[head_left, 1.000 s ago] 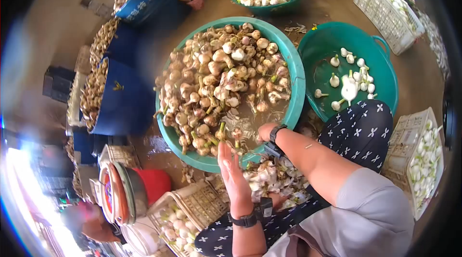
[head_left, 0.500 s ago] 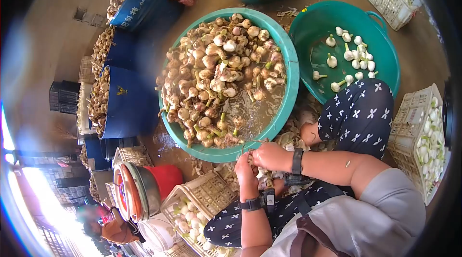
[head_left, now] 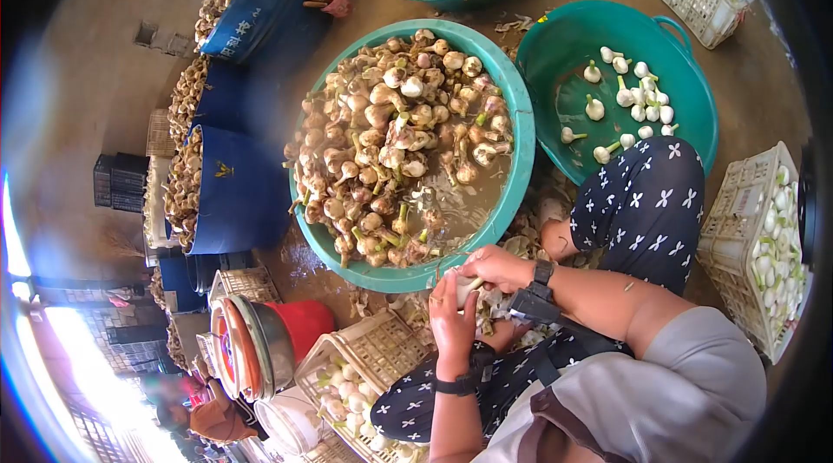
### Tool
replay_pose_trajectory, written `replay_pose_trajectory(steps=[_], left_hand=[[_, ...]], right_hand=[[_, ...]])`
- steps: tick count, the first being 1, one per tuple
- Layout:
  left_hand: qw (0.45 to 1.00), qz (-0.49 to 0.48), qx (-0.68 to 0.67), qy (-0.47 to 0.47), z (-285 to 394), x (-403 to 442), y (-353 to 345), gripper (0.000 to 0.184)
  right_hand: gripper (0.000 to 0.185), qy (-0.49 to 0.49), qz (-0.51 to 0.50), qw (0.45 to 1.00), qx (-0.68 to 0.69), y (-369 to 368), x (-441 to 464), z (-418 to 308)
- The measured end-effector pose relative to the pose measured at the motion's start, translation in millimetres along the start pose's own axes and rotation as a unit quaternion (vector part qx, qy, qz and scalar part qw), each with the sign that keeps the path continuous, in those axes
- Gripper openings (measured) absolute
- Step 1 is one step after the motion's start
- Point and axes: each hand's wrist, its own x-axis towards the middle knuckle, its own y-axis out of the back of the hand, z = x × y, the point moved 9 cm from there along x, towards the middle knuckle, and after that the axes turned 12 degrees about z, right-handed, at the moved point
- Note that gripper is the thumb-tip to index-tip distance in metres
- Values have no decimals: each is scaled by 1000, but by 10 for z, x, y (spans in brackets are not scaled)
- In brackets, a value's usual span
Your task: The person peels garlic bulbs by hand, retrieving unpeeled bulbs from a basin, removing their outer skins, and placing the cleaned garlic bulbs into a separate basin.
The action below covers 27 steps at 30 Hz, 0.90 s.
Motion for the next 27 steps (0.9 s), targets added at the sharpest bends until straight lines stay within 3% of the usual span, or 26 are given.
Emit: replay_pose_trajectory(steps=[1,3,4,5,6,7,9,11,12,13,14,15,16,17,18,19,20,21,23,25,26,27], left_hand=[[1000,1,0,-1,-39,-2,-3,36],[991,30,75,-102,-38,-70,14,39],[999,52,3,3,-222,-121,5,34],[998,55,6,6,-264,-126,14,34],[898,112,-331,269,-672,-206,-13,30],[622,148,-605,474,-897,-412,-267,28],[467,169,-652,572,-1215,-641,-424,36],[429,209,-631,612,-1138,-641,-346,30],[426,213,-629,614,-1202,-698,-325,30],[421,141,-679,585,-1179,-662,-359,29],[413,67,-724,549,-1012,-519,-363,28],[412,65,-726,547,-957,-445,-382,28],[490,152,-617,597,-1107,-502,-335,28],[554,234,-490,631,-1148,-536,-185,28],[611,250,-458,595,-1094,-435,-96,25],[610,245,-461,596,-1042,-415,-127,25],[652,244,-436,570,-1004,-374,-87,24],[692,242,-407,544,-983,-353,-45,24],[695,244,-388,554,-1080,-412,-34,24],[492,191,-617,583,-1236,-463,-267,25],[464,226,-580,631,-1400,-601,-250,24],[461,233,-579,631,-1442,-613,-228,24]], right_hand=[[18,6,-9,1000,29,-14,-20,-52],[17,12,-28,996,86,-61,-110,-147],[17,19,-68,989,126,-128,-199,-218],[17,18,-72,989,124,-147,-243,-211],[18,103,-111,983,103,-193,-323,-326],[19,186,-150,968,82,-237,-448,-451],[19,206,-171,962,46,-172,-754,-683],[19,179,-86,952,233,188,-695,-843],[18,172,-91,948,253,330,-618,-872],[18,166,-94,943,274,446,-544,-912],[22,218,-101,958,156,375,-600,-1061],[28,358,-108,927,-44,224,-547,-1012],[30,374,-63,882,-281,131,-543,-847],[34,365,-13,784,-502,40,-562,-754],[37,386,16,809,-443,-53,-599,-819],[42,406,45,829,-383,-136,-605,-899],[45,426,39,850,-307,-239,-604,-960],[39,413,-13,870,-269,-385,-528,-927],[33,351,-159,922,-35,-553,-584,-921],[27,122,-263,956,42,-546,-383,-476],[25,241,-257,934,-60,-463,-363,-493],[18,333,-229,858,-317,-466,-301,-385]])
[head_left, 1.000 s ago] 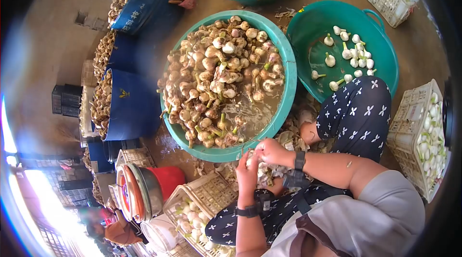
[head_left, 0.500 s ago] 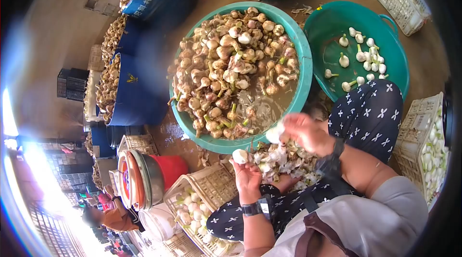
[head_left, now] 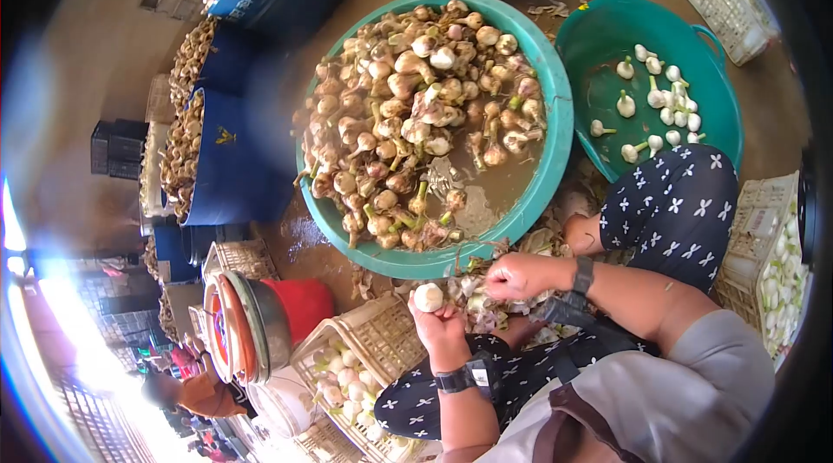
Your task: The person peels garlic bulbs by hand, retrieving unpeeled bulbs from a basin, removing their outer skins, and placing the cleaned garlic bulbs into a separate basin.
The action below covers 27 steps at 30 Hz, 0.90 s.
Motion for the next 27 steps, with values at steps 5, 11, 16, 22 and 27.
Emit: replay_pose_trajectory(steps=[5,11,16,22,27], left_hand=[[996,4,50,-74,33,-7,-98,20],[904,-255,149,-310,177,-1091,-1177,57],[890,-140,243,-360,580,-878,-902,67],[975,64,194,-89,143,-116,-143,60],[975,-13,185,-124,134,-114,-333,47]], right_hand=[[14,7,215,977,18,110,80,-102],[13,-83,253,951,156,335,599,238],[20,-91,83,803,-583,276,1497,1390],[27,-166,197,966,-32,138,1311,771],[26,105,315,943,-29,162,682,-136]])
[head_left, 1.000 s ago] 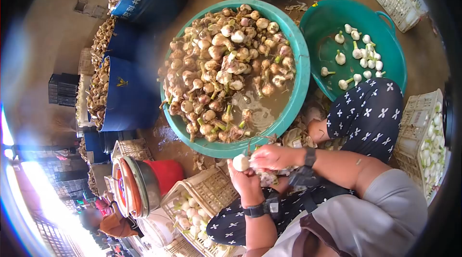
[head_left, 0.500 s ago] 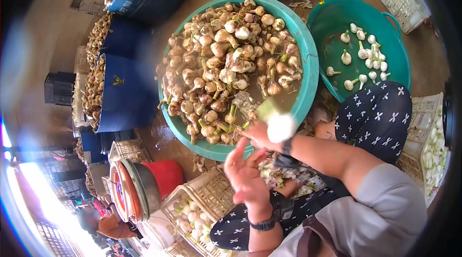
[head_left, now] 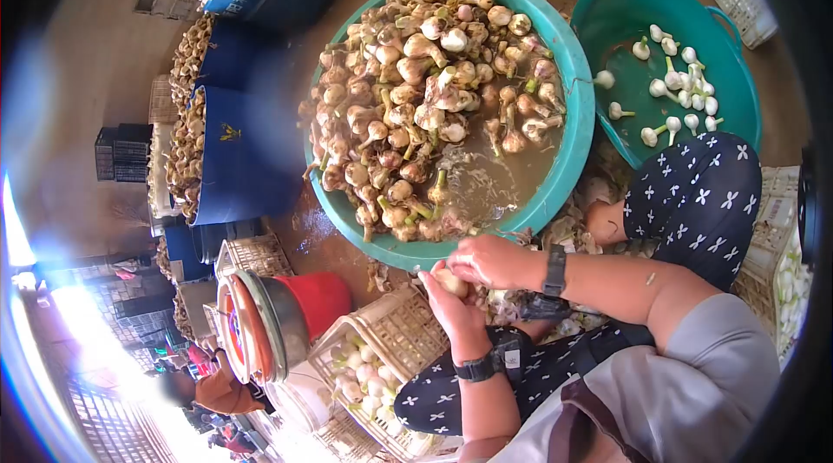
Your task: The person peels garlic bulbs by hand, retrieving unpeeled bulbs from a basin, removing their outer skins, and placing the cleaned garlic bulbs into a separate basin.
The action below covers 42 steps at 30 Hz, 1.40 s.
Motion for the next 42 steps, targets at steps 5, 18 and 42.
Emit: replay_pose_trajectory(steps=[5,18,42], left_hand=[[960,-89,196,-180,220,-197,-101,31],[925,-204,243,-211,309,-469,-304,47],[926,-85,-280,238,-289,-187,301,26]], right_hand=[[20,-24,-263,963,-57,97,-249,-291],[29,-176,-140,951,214,197,-557,-68],[18,-287,119,784,538,1213,-185,-689]])
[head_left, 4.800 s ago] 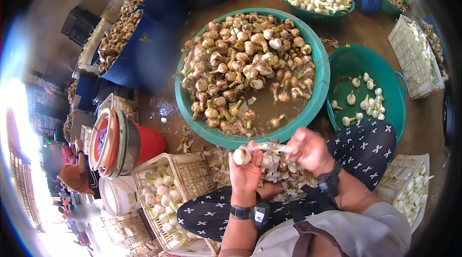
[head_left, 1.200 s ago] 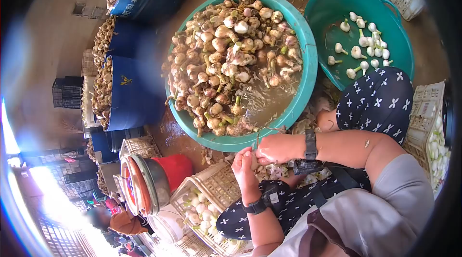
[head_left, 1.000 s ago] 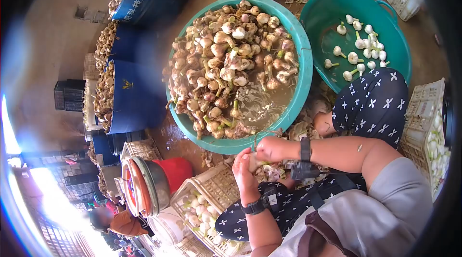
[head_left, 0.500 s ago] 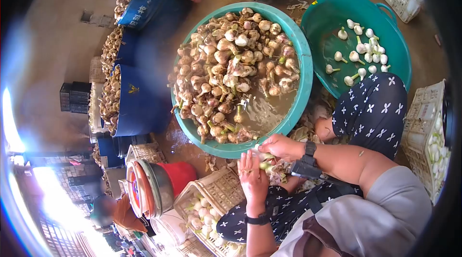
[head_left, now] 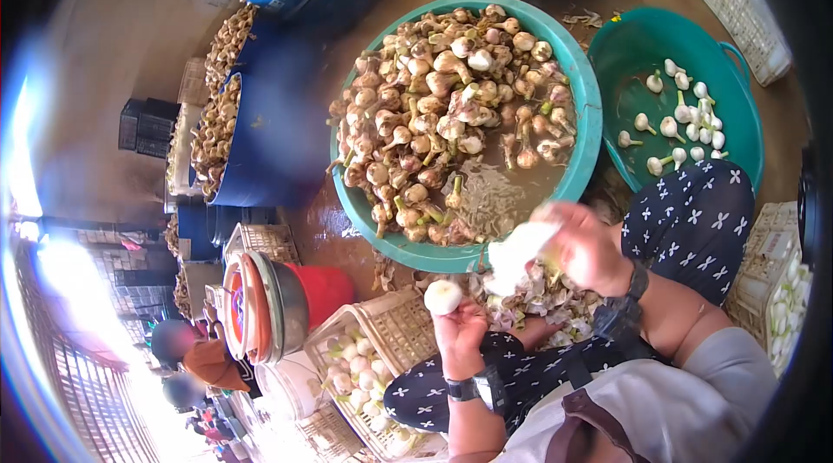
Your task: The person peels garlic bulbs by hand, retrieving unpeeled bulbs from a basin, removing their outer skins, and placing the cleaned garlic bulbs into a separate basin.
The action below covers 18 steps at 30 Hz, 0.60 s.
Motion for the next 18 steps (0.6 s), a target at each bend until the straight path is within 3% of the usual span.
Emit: replay_pose_trajectory(steps=[1,3,4,5,6,7,9,10,11,12,13,14,15,17,18], left_hand=[[988,141,16,-57,94,-107,104,23],[974,152,-26,-165,658,-101,452,27],[965,117,-100,-212,1100,-159,762,29],[947,81,-173,-257,1512,-241,1003,31],[948,79,-176,-253,1678,-286,1018,31],[922,141,-232,-276,1865,-453,1144,33],[845,263,-340,-318,2055,-863,1352,38],[795,319,-391,-337,2063,-997,1441,41],[795,318,-390,-338,1966,-955,1420,41],[866,200,-265,-374,1880,-803,1136,43],[906,73,-128,-396,1729,-681,775,45],[919,84,-104,-372,1532,-533,623,44],[929,100,-81,-347,1356,-405,466,43],[943,151,50,-291,1051,-154,204,57],[948,172,83,-254,907,-38,136,63]], right_hand=[[16,29,35,998,35,74,85,-73],[19,43,-91,958,-270,167,245,259],[21,61,-213,842,-492,112,224,528],[25,75,-277,631,-720,166,157,767],[29,98,-233,606,-754,260,242,862],[34,119,-187,581,-783,396,398,1031],[38,62,-42,784,-617,597,1012,1313],[39,20,15,804,-594,785,1321,1565],[39,-22,74,821,-565,972,1558,1809],[39,-21,75,823,-563,1022,1699,2016],[43,-29,54,745,-664,1095,1799,2247],[48,-36,35,655,-754,1128,1880,2356],[48,-36,37,655,-754,1097,1937,2363],[51,-94,-48,642,-759,1059,1941,2559],[50,-38,-67,630,-773,1057,1884,2577]])
